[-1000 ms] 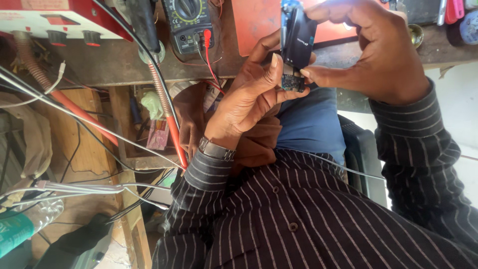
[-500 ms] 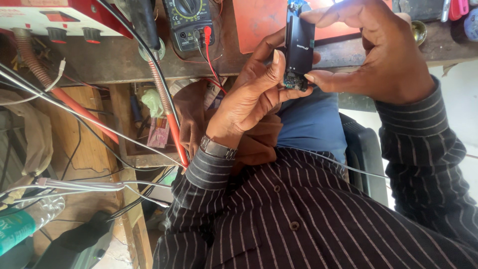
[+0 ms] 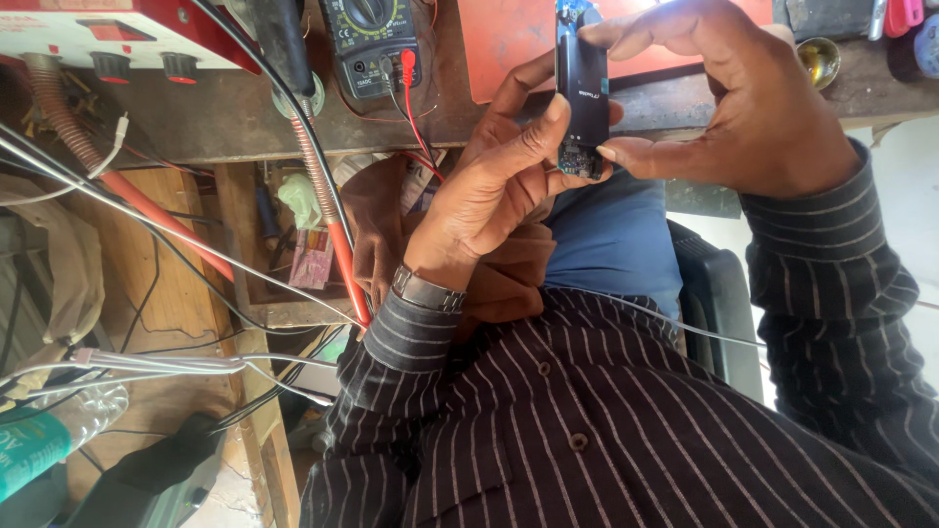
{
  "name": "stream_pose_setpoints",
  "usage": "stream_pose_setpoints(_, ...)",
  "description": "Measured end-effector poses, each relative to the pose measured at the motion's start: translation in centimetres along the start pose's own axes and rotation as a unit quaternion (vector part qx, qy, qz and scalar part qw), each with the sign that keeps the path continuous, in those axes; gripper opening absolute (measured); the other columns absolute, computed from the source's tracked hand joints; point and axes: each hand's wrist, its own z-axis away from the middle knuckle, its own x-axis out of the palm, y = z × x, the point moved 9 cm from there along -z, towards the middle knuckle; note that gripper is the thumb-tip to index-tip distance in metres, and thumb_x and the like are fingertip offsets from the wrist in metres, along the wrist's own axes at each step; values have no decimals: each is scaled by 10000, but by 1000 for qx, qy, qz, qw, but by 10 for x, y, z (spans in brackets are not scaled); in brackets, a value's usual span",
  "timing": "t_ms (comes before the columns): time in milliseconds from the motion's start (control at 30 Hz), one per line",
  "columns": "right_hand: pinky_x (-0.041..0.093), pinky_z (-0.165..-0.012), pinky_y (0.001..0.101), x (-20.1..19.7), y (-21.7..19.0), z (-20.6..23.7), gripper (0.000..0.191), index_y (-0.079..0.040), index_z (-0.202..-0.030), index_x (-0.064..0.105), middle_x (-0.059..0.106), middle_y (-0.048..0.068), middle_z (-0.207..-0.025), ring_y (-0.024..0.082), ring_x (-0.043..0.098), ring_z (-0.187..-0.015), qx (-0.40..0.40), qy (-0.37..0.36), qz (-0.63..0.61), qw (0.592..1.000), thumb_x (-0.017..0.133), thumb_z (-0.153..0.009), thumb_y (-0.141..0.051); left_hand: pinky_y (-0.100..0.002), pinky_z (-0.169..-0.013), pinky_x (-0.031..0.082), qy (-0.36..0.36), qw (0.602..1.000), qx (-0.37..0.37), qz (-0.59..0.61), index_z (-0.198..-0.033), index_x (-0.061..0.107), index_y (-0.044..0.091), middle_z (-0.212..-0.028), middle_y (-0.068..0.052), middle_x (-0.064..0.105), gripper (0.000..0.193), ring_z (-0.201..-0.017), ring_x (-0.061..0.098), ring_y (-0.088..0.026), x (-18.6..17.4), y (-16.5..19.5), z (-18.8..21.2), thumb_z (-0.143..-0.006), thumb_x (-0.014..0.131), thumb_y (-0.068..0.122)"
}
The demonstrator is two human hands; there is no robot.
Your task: The person connects multimeter probes to a mobile phone motherboard, applies flux, and uses a soldering iron to work on the board. They then wipe the phone with a cloth, insert a battery, and test the device by pressing buttons to confirm the screen lights up.
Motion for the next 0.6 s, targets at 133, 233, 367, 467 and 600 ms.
stream_pose_setpoints(133, 427, -1184, 437, 5, -5, -8, 776, -16, -1299, 503, 575, 169, -1385, 292, 545, -1346, -33, -15, -3, 999, 919, -679, -227, -398, -932, 628, 34, 999, 1, -19, -1576, 372, 108, -1273, -222, 663, 612, -1080, 722, -272, -1, 1, -1, -1070, 699, 221)
stream_pose_setpoints(233, 422, -1209, 444, 9, -5, -8, 849, -32, -1315, 492, 543, 165, -1403, 306, 521, -1376, -37, 0, -5, 999, 948, -656, -314, -358, -862, 617, 43, 998, 10, -43, -1574, 380, 106, -1236, -193, 682, 635, -1034, 721, -251, 0, 4, -2, -1055, 725, 226)
stream_pose_setpoints(367, 450, -1208, 428, 12, 4, 0, 792, -48, -1311, 506, 564, 153, -1424, 287, 559, -1380, -7, 45, 33, 998, 995, -726, -260, -348, -885, 611, 66, 994, 29, -80, -1581, 386, 94, -1214, -183, 703, 662, -1050, 718, -246, -1, 7, -2, -1041, 744, 228)
stream_pose_setpoints(467, 472, -1054, 401, 13, 13, 3, 809, -41, -1266, 469, 564, 165, -1389, 251, 552, -1261, -22, 60, 29, 998, 1020, -702, -220, -361, -929, 615, 74, 993, 30, -86, -1580, 363, 85, -1220, -186, 700, 686, -1075, 713, -243, -1, 6, -1, -1028, 739, 240)
stream_pose_setpoints(600, 436, -1041, 313, 15, 26, 6, 772, -115, -1245, 424, 513, 92, -1388, 174, 502, -1257, -57, 93, -112, 988, 1017, -750, -120, -384, -977, 604, 38, 995, 50, -74, -1573, 315, 67, -1281, -197, 662, 696, -1126, 701, -253, 4, 8, -1, -1036, 726, 231)
